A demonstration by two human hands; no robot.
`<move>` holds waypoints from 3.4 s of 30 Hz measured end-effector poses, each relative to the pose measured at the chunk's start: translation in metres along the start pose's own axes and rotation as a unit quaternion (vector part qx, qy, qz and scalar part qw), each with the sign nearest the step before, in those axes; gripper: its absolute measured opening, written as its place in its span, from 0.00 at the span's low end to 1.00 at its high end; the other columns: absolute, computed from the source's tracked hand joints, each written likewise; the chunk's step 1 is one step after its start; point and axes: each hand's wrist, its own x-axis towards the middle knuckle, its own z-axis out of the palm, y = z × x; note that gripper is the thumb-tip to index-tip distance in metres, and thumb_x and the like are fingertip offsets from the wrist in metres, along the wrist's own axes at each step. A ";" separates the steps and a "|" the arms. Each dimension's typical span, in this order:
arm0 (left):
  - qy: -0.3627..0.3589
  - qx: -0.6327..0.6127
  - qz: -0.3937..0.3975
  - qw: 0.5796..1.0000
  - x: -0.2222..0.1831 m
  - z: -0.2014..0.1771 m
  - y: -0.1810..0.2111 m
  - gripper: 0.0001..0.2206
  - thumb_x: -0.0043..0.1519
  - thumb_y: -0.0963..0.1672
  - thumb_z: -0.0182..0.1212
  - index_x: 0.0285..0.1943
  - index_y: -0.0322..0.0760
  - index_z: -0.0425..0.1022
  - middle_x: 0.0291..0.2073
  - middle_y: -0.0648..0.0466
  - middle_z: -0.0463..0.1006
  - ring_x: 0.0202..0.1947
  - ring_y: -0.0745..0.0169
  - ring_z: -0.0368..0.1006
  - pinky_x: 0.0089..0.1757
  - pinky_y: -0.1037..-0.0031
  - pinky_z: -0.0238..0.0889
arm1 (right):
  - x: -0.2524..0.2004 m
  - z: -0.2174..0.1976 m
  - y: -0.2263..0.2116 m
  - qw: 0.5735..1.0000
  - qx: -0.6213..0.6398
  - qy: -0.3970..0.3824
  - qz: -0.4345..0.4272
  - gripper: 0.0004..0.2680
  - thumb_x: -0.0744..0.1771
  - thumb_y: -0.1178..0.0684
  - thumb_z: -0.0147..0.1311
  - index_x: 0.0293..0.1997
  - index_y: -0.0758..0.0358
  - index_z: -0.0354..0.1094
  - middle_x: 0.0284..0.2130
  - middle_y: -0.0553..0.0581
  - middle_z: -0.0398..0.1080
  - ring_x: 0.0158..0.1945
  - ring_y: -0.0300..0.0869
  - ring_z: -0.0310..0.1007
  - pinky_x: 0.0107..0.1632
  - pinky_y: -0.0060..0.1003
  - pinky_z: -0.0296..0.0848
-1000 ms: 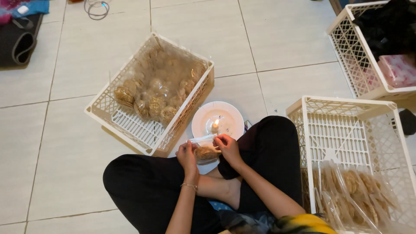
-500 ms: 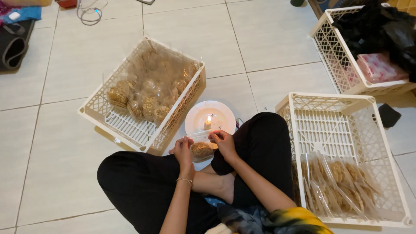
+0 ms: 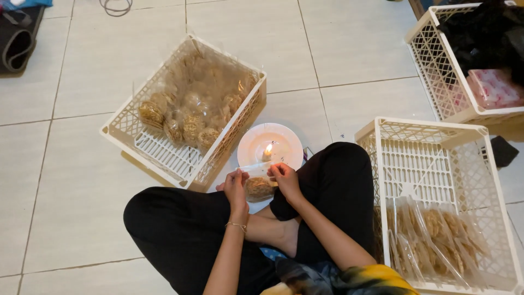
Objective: Sealing small plastic bags containing food items by melting the edges over a candle flame.
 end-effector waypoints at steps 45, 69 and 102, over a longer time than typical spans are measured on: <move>0.052 0.064 0.046 0.996 -0.008 -0.003 0.010 0.07 0.68 0.45 0.59 0.37 0.39 0.72 0.27 0.53 0.80 0.29 0.67 0.76 0.37 0.78 0.69 | -0.002 0.009 0.003 0.999 -0.025 -0.021 -0.030 0.06 0.69 0.57 0.54 0.37 0.67 0.76 0.32 0.66 0.80 0.34 0.47 0.82 0.37 0.37 0.81; 0.071 0.154 0.072 0.983 -0.011 0.019 0.044 0.09 0.62 0.46 0.63 0.28 0.45 0.77 0.17 0.58 0.76 0.15 0.70 0.72 0.18 0.83 0.64 | -0.025 -0.002 -0.024 0.991 0.128 -0.021 0.037 0.06 0.68 0.54 0.57 0.39 0.67 0.74 0.31 0.68 0.79 0.26 0.45 0.80 0.29 0.36 0.81; 0.091 0.226 0.075 0.967 0.010 0.013 0.040 0.10 0.64 0.48 0.60 0.31 0.42 0.75 0.26 0.56 0.81 0.25 0.61 0.80 0.25 0.78 0.72 | 0.010 0.015 -0.012 0.998 0.046 -0.031 -0.004 0.07 0.69 0.56 0.56 0.37 0.71 0.75 0.27 0.69 0.77 0.26 0.48 0.80 0.27 0.37 0.81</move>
